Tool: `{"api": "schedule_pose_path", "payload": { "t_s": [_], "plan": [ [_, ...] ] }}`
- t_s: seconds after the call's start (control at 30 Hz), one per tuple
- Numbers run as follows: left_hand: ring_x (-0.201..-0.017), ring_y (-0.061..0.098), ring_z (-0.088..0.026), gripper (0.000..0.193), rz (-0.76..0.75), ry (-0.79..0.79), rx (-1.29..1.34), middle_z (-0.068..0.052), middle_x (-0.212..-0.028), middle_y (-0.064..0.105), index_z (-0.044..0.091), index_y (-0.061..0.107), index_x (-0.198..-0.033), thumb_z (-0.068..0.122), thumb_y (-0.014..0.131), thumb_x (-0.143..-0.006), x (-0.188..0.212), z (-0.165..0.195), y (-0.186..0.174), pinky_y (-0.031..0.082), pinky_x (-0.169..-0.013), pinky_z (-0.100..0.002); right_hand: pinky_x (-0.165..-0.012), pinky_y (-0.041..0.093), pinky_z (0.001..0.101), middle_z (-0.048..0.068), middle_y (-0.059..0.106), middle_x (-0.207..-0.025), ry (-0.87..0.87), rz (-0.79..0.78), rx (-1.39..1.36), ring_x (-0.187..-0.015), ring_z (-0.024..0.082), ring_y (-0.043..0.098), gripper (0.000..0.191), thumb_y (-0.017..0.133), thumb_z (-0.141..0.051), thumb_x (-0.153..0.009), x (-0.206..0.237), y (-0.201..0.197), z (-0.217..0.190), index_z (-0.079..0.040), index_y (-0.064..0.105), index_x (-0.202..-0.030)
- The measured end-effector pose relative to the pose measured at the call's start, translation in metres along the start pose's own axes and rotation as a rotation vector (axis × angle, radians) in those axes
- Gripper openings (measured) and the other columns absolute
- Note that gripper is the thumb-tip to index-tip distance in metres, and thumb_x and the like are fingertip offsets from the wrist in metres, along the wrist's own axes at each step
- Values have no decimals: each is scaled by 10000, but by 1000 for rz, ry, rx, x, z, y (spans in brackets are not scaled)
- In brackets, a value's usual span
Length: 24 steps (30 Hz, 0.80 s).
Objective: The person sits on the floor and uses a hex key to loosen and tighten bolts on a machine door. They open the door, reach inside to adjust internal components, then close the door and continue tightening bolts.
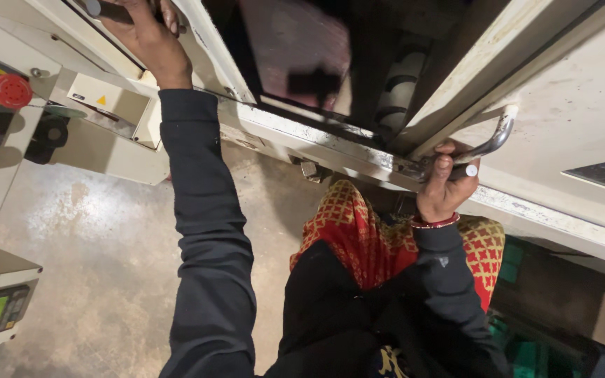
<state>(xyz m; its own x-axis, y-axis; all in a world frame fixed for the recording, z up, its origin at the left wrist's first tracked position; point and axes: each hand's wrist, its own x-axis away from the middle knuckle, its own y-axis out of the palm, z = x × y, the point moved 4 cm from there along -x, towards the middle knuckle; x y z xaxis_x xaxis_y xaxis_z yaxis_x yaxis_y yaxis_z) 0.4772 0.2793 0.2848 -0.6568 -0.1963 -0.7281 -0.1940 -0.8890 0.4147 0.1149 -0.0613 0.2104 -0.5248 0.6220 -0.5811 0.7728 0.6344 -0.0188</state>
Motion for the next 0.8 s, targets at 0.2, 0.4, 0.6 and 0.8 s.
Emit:
{"api": "schedule_pose_path", "payload": {
  "t_s": [0.2,0.4,0.6,0.8],
  "plan": [
    [-560,507,-174,316,54,-62,26,-79,-720,508,58,445,-1068,335,596,-1083,1,-7,-7,383,-511,-317,-723,378,238,13,575,-983,56,10,-43,-791,81,467,458,596,-456,-1105,1,0,0,0,570,-1144],
    [-523,497,-173,342,25,-41,-12,-93,-737,514,41,472,-1042,348,585,-1140,1,-10,-9,360,-474,-295,-722,408,219,33,610,-1004,3,-15,-45,-799,79,507,440,601,-438,-1158,1,-1,2,0,577,-1195],
    [-582,528,-173,307,22,-67,-88,-73,-746,548,71,441,-1079,322,614,-1121,-5,-20,-26,410,-545,-312,-627,371,210,27,604,-975,94,-63,-201,-704,62,485,393,631,-371,-1140,-2,-12,12,12,563,-1191],
    [-629,510,-150,318,-87,-141,-217,-66,-857,550,34,490,-1257,269,686,-1173,-27,-14,-65,435,-576,-300,-506,334,213,4,575,-776,63,-115,-136,-574,57,461,325,593,-336,-1172,-10,-53,21,-12,606,-1146]
  ]
}}
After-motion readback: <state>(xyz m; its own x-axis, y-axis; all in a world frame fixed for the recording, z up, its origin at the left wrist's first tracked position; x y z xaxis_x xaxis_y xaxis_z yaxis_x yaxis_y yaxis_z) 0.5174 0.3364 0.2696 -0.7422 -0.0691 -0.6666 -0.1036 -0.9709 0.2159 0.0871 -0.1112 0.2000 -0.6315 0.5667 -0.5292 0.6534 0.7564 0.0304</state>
